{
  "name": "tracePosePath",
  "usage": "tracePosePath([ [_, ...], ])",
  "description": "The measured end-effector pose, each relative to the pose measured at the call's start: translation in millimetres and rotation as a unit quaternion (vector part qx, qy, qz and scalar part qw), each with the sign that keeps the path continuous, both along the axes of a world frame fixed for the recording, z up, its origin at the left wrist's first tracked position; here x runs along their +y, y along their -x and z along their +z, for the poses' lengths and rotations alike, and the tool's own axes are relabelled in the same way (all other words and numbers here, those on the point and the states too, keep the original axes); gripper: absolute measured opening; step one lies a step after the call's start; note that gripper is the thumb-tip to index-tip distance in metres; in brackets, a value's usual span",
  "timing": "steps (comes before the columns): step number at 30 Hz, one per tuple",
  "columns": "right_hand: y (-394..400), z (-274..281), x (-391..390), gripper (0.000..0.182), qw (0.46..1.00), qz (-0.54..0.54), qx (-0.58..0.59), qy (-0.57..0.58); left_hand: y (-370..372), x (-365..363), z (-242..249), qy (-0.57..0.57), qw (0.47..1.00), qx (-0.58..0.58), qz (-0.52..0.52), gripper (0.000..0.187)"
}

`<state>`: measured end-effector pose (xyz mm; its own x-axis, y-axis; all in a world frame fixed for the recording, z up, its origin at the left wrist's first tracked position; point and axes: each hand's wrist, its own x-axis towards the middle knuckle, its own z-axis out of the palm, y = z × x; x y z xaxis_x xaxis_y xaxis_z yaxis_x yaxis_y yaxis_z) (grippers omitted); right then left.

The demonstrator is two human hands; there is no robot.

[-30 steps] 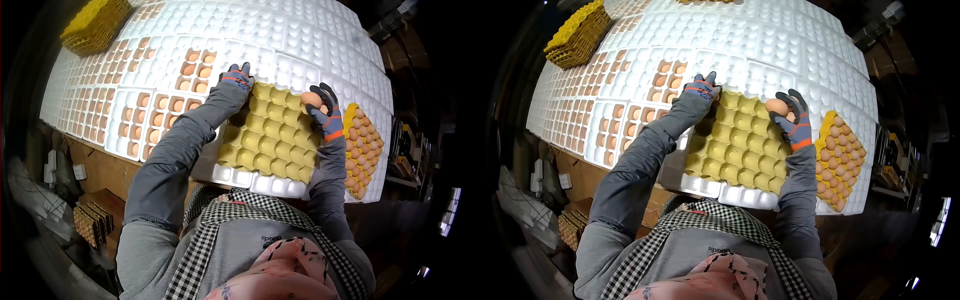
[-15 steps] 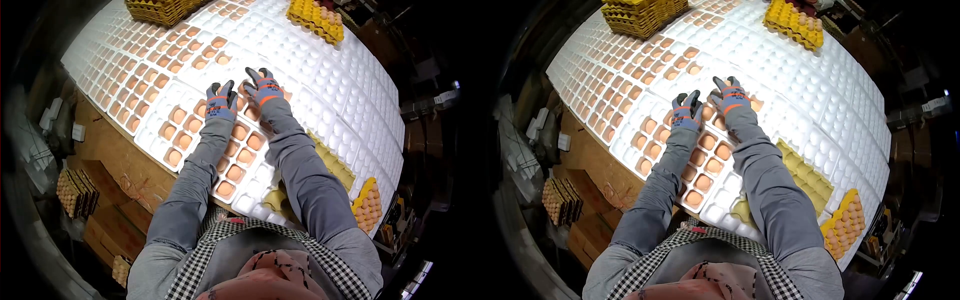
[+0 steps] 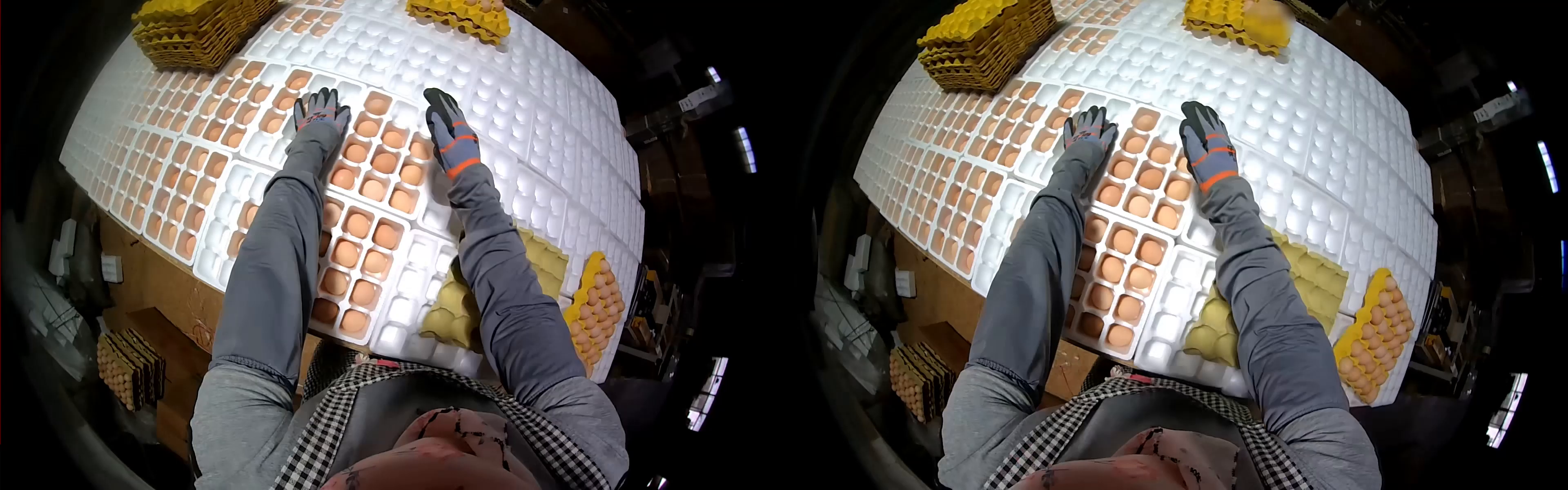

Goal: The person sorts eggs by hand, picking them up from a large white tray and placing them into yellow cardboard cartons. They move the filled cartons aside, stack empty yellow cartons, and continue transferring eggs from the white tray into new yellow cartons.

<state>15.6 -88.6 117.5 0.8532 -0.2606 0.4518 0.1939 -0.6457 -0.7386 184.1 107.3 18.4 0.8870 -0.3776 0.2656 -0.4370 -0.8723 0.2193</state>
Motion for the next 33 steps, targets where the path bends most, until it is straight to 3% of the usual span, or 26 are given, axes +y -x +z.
tracePosePath([
  [1,56.0,9.7,-6.6,0.038,0.998,-0.023,0.003,-0.066,8.4,0.8,1.7,0.014,1.000,-0.022,-0.003,0.061],
  [3,167.9,28.9,-20.6,0.039,0.976,-0.071,-0.008,-0.204,52.4,4.6,7.4,0.243,0.969,0.025,-0.033,0.059],
  [4,221.5,39.9,-22.4,0.041,0.983,-0.149,0.031,-0.102,94.5,2.9,17.8,0.308,0.945,0.068,-0.087,0.055],
  [5,272.1,36.6,-30.2,0.044,0.972,-0.218,0.087,0.032,145.7,2.8,27.3,0.313,0.939,0.060,-0.126,0.057],
  [6,319.2,25.7,-33.3,0.051,0.955,-0.267,0.127,0.023,197.5,3.3,37.2,0.318,0.932,0.053,-0.165,0.058],
  [8,393.9,-10.2,-38.4,0.068,0.903,-0.343,0.218,0.139,295.6,2.3,73.9,0.104,0.964,0.070,-0.233,0.064],
  [9,414.6,-26.8,-37.4,0.073,0.869,-0.368,0.270,0.190,327.6,1.9,76.9,0.049,0.958,0.108,-0.260,0.068],
  [11,424.4,-32.8,-28.3,0.075,0.810,-0.387,0.413,0.154,363.1,-9.6,68.7,0.075,0.953,0.138,-0.259,0.076],
  [12,426.5,-39.5,-28.4,0.074,0.833,-0.407,0.364,0.089,367.3,-10.6,71.4,0.083,0.958,0.126,-0.243,0.071],
  [13,425.3,-33.7,-30.8,0.069,0.893,-0.382,0.239,-0.006,367.5,-10.4,69.1,0.140,0.954,0.130,-0.229,0.065],
  [14,425.9,-39.4,-36.1,0.065,0.914,-0.371,0.119,-0.116,364.2,-6.9,66.5,0.282,0.915,0.174,-0.231,0.059],
  [15,414.9,-15.8,-26.7,0.062,0.918,-0.314,0.058,-0.236,357.2,-5.0,63.5,0.453,0.806,0.301,-0.231,0.052],
  [16,390.0,45.0,0.4,0.063,0.933,-0.288,0.068,-0.206,337.8,5.1,75.1,0.511,0.764,0.320,-0.229,0.050],
  [17,398.9,17.5,-29.4,0.063,0.948,-0.219,0.018,-0.232,318.9,17.2,89.9,0.565,0.716,0.342,-0.228,0.048],
  [18,358.6,80.0,16.5,0.059,0.942,-0.205,-0.069,-0.256,289.2,35.4,109.0,0.557,0.742,0.308,-0.208,0.046],
  [19,352.2,75.4,12.9,0.056,0.948,-0.215,-0.078,-0.223,258.6,47.6,122.9,0.653,0.674,0.298,-0.172,0.047],
  [21,330.3,71.0,19.8,0.061,0.962,-0.223,-0.089,-0.132,179.8,82.4,180.2,0.696,0.682,0.204,-0.101,0.043],
  [23,298.2,85.5,58.8,0.059,0.955,-0.211,-0.100,-0.182,62.4,113.1,199.7,0.767,0.627,0.045,-0.126,0.045],
  [24,279.8,91.7,82.7,0.057,0.948,-0.201,-0.099,-0.227,0.6,123.0,210.9,0.823,0.557,-0.001,-0.108,0.048],
  [25,261.1,95.8,106.8,0.069,0.935,-0.218,-0.100,-0.260,-65.6,138.1,224.0,0.830,0.552,-0.005,-0.079,0.051],
  [27,242.1,77.0,149.1,0.067,0.946,-0.257,-0.044,-0.194,-195.0,155.1,246.0,0.777,0.616,-0.066,0.110,0.051],
  [29,242.5,82.2,190.3,0.063,0.955,-0.274,0.079,-0.082,-300.3,175.9,258.7,0.582,0.737,-0.051,0.340,0.055],
  [30,241.1,88.8,211.1,0.059,0.948,-0.282,0.065,-0.131,-335.2,190.5,258.5,0.496,0.774,-0.033,0.393,0.058],
  [32,257.1,104.8,239.0,0.056,0.933,-0.336,0.102,-0.081,-319.5,183.6,265.2,0.450,0.814,-0.036,0.365,0.057],
  [33,267.7,107.7,254.3,0.053,0.903,-0.383,0.084,-0.175,-287.1,175.3,266.3,0.453,0.830,-0.019,0.325,0.060],
])
